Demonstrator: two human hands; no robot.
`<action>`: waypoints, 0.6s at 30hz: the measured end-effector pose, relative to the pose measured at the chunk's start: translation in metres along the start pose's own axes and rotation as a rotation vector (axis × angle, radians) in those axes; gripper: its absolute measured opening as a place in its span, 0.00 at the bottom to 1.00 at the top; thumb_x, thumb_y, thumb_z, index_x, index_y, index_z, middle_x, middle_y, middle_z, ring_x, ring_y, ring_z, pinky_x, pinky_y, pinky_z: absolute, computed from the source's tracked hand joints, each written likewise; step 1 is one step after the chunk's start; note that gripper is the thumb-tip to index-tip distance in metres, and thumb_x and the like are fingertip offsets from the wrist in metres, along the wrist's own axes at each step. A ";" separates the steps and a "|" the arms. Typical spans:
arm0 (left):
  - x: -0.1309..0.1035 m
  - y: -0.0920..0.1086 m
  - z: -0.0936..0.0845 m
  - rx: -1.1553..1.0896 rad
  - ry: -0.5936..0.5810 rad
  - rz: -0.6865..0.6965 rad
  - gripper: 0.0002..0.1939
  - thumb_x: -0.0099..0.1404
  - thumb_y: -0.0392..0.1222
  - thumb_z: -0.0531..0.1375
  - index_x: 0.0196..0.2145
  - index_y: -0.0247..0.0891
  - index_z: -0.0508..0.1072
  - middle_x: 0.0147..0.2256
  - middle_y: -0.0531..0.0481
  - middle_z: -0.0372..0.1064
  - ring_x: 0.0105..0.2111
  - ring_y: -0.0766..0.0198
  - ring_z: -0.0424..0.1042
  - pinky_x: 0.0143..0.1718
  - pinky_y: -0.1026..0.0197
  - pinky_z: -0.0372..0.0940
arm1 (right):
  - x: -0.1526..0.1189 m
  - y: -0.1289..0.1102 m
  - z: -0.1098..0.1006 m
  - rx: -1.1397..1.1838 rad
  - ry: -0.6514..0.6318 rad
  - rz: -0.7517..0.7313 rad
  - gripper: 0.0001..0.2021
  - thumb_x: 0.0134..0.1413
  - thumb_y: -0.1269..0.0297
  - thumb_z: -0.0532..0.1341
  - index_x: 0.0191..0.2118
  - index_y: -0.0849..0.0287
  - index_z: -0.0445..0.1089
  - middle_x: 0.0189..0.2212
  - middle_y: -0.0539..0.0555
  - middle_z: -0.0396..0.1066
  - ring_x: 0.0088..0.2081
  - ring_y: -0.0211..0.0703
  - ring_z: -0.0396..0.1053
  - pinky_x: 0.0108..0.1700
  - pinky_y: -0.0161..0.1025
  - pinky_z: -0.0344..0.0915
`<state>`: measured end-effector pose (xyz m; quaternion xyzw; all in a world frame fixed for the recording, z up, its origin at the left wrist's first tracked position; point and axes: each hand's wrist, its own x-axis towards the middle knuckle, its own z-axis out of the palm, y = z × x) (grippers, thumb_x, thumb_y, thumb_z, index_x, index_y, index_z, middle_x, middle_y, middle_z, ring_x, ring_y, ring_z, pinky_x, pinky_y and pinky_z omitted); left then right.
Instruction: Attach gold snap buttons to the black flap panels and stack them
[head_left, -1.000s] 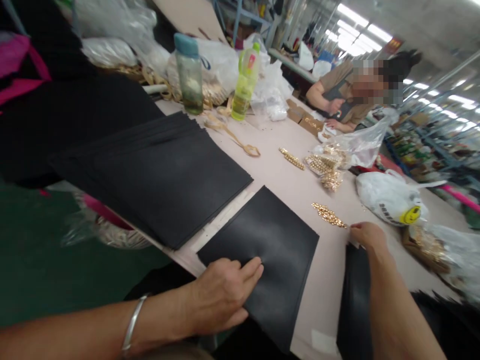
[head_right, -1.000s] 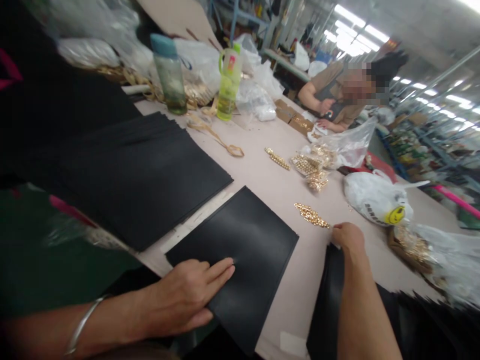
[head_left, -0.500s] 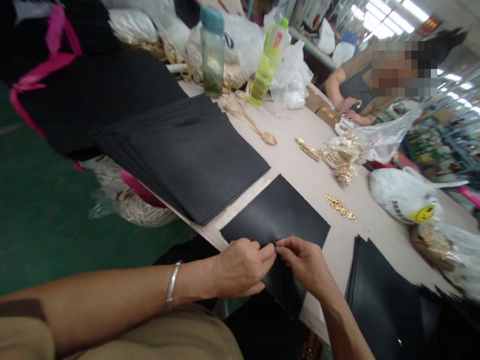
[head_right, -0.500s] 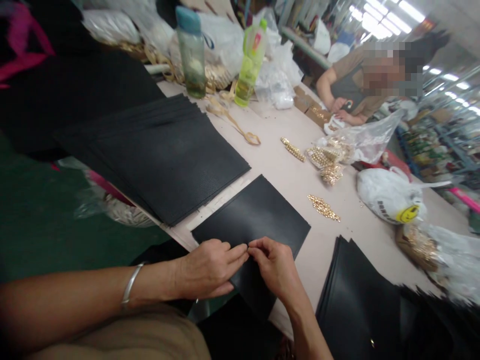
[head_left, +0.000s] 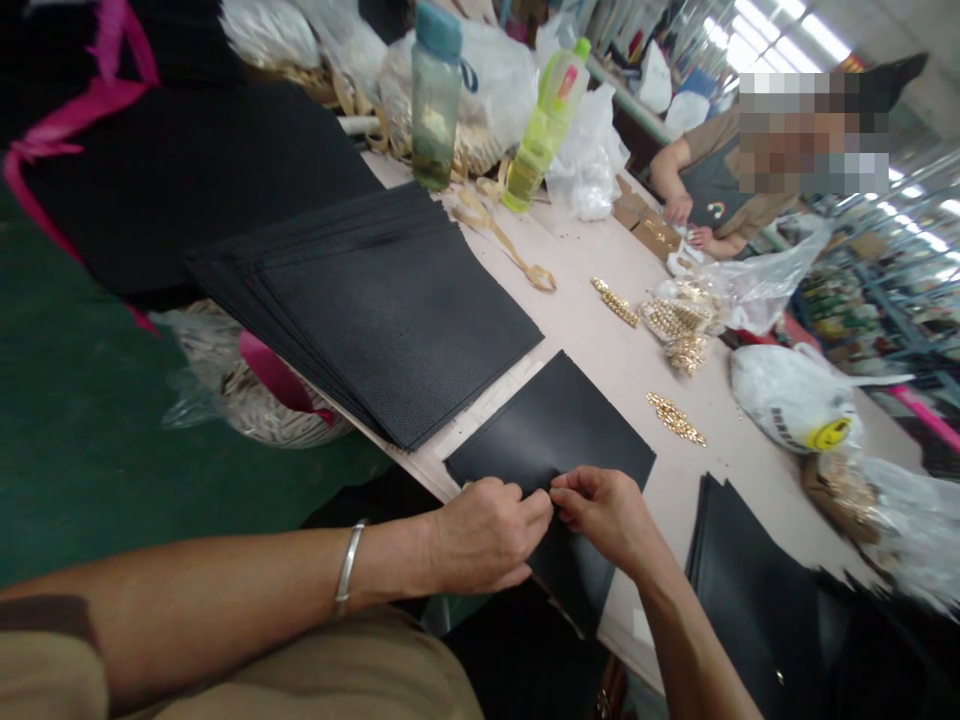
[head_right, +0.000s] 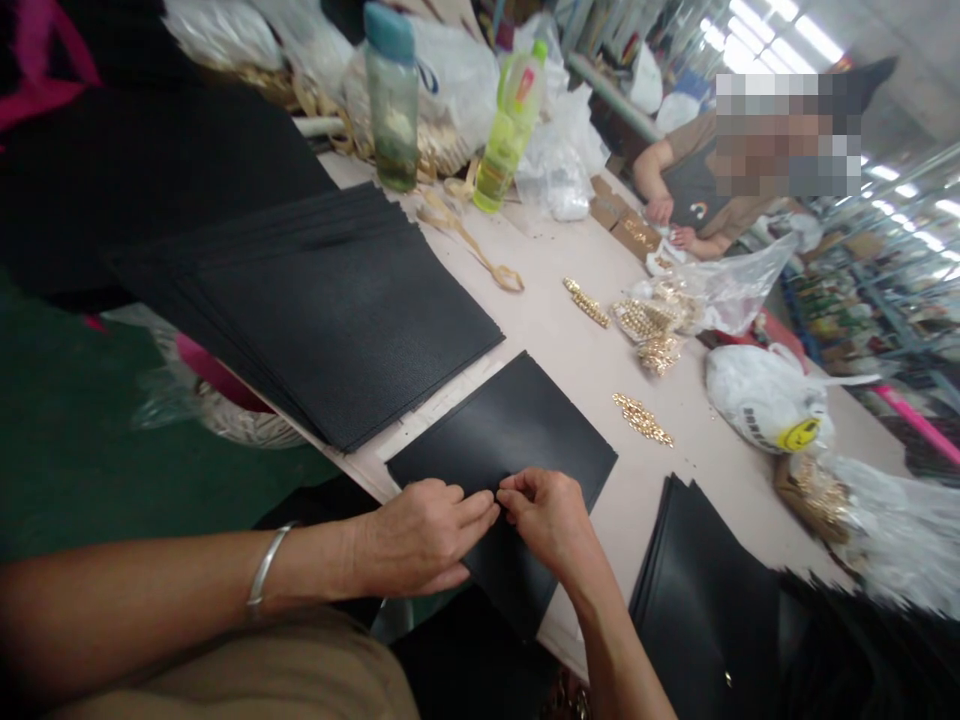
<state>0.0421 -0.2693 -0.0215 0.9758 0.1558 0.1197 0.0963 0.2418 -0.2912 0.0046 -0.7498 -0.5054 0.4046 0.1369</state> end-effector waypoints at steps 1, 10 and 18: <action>0.000 0.000 0.000 0.002 0.002 -0.001 0.27 0.63 0.54 0.59 0.51 0.30 0.67 0.45 0.43 0.68 0.33 0.57 0.68 0.26 0.55 0.63 | 0.001 -0.002 -0.001 -0.011 -0.015 0.020 0.08 0.50 0.61 0.62 0.30 0.59 0.76 0.22 0.50 0.73 0.23 0.39 0.70 0.25 0.33 0.65; -0.002 0.000 -0.001 -0.006 -0.004 -0.012 0.28 0.63 0.54 0.58 0.53 0.30 0.66 0.44 0.46 0.66 0.31 0.58 0.66 0.24 0.54 0.62 | 0.015 -0.015 -0.014 0.027 -0.182 0.202 0.06 0.48 0.65 0.64 0.26 0.61 0.71 0.16 0.49 0.69 0.20 0.37 0.68 0.22 0.31 0.66; 0.002 -0.002 -0.003 -0.046 -0.032 -0.010 0.25 0.64 0.49 0.57 0.54 0.31 0.65 0.43 0.46 0.67 0.31 0.57 0.68 0.26 0.53 0.64 | 0.026 -0.021 -0.016 0.048 -0.176 0.276 0.12 0.43 0.69 0.68 0.28 0.57 0.62 0.13 0.46 0.67 0.18 0.40 0.69 0.19 0.32 0.64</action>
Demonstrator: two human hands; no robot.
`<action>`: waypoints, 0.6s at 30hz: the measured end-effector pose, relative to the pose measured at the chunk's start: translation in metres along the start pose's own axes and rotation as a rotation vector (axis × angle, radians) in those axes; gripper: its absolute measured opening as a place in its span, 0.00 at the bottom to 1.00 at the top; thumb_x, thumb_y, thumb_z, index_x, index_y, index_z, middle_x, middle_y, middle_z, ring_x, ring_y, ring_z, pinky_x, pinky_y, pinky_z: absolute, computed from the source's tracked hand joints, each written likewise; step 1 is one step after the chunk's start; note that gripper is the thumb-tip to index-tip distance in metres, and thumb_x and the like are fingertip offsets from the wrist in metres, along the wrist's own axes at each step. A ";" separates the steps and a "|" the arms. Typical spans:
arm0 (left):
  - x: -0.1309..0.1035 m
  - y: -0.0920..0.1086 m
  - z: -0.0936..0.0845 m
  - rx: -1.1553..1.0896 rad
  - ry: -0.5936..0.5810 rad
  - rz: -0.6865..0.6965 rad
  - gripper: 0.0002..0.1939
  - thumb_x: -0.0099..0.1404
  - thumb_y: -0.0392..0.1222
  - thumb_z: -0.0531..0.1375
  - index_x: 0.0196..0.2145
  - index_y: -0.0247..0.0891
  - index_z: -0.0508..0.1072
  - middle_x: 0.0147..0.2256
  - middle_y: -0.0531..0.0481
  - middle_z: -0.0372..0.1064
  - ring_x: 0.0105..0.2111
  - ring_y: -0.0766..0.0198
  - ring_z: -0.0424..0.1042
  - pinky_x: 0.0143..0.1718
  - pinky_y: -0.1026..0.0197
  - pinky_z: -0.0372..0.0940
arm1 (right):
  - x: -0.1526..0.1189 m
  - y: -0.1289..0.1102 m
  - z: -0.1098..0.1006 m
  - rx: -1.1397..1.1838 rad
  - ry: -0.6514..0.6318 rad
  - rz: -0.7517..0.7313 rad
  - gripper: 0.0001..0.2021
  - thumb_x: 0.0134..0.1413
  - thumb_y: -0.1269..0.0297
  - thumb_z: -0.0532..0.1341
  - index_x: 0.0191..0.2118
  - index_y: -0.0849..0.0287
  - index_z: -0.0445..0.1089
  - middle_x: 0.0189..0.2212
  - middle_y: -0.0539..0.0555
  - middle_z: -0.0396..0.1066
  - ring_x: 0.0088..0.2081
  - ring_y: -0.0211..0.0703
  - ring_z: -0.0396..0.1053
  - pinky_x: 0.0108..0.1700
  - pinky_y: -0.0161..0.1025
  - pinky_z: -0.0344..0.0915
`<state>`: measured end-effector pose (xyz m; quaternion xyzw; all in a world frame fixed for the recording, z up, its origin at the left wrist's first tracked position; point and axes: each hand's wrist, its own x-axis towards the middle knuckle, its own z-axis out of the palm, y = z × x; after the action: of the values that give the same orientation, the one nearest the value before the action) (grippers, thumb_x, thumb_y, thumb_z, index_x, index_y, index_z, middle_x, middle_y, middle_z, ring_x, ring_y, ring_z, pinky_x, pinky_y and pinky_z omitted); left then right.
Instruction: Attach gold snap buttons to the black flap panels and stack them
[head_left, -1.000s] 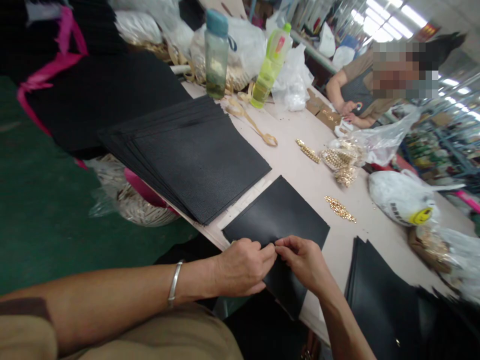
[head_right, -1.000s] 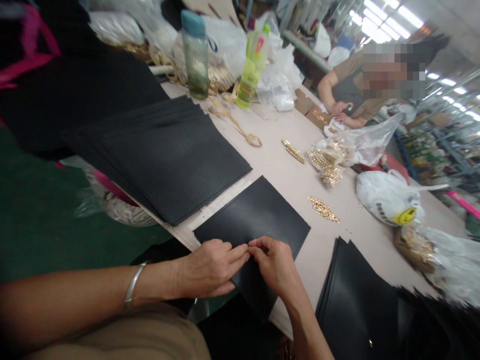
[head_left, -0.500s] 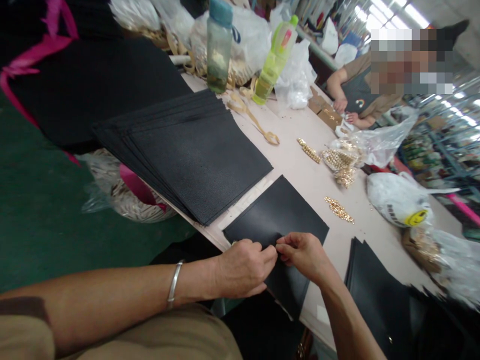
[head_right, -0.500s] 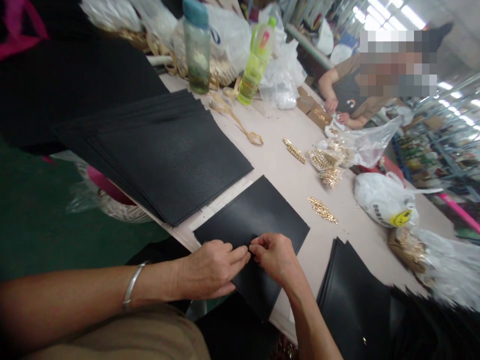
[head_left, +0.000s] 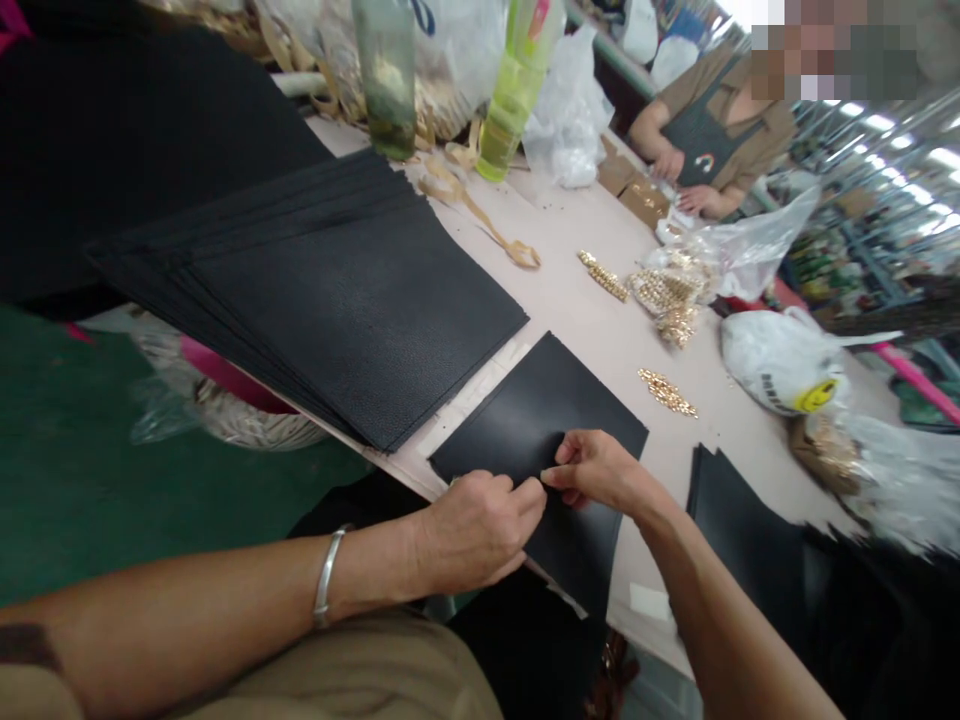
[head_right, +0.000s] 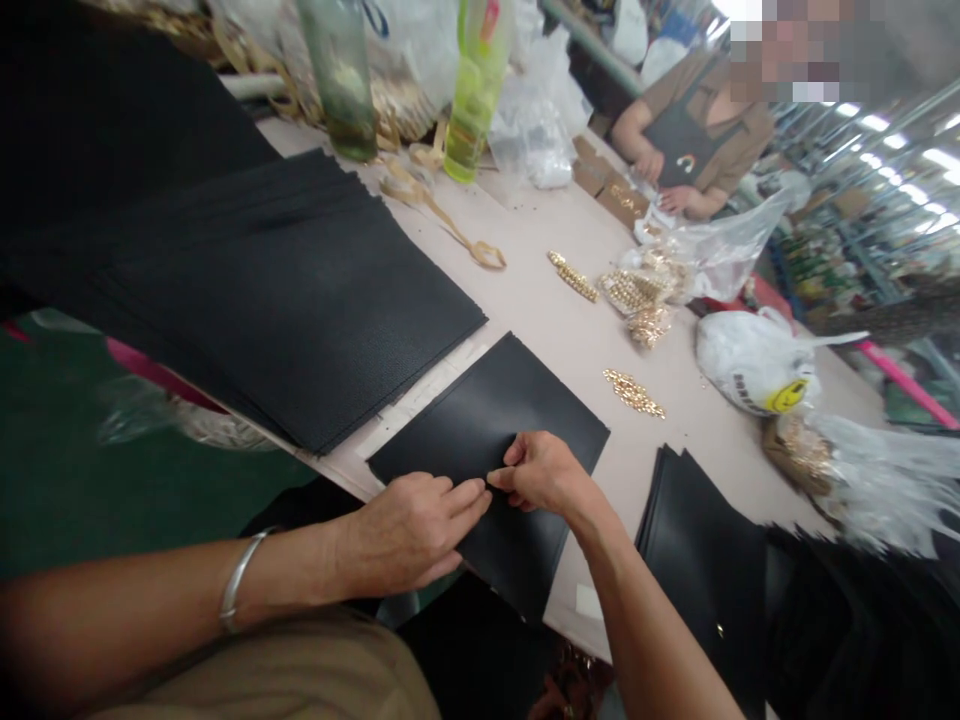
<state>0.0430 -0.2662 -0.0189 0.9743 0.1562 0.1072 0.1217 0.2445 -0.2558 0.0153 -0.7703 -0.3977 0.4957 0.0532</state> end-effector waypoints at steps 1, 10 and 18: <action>0.001 0.000 0.000 -0.005 0.002 -0.004 0.23 0.63 0.46 0.57 0.53 0.32 0.66 0.43 0.46 0.67 0.31 0.57 0.68 0.27 0.53 0.65 | -0.001 0.002 0.000 -0.022 0.030 -0.020 0.12 0.42 0.67 0.69 0.30 0.57 0.63 0.14 0.46 0.67 0.18 0.40 0.69 0.19 0.32 0.63; 0.001 0.000 0.004 -0.039 0.060 -0.035 0.12 0.66 0.34 0.53 0.46 0.40 0.69 0.43 0.47 0.69 0.32 0.60 0.72 0.30 0.58 0.66 | -0.047 0.064 -0.005 -0.222 0.728 -0.135 0.25 0.53 0.46 0.62 0.51 0.57 0.69 0.41 0.58 0.74 0.38 0.49 0.73 0.43 0.44 0.66; 0.000 0.012 0.003 -0.016 0.061 -0.039 0.11 0.67 0.33 0.53 0.44 0.40 0.70 0.37 0.47 0.68 0.31 0.57 0.72 0.29 0.57 0.67 | -0.056 0.105 -0.001 0.075 0.770 -0.036 0.34 0.47 0.45 0.64 0.58 0.58 0.65 0.43 0.61 0.74 0.42 0.56 0.74 0.39 0.45 0.70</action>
<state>0.0473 -0.2779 -0.0179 0.9664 0.1779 0.1359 0.1265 0.2931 -0.3639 0.0068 -0.8905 -0.3437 0.1832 0.2353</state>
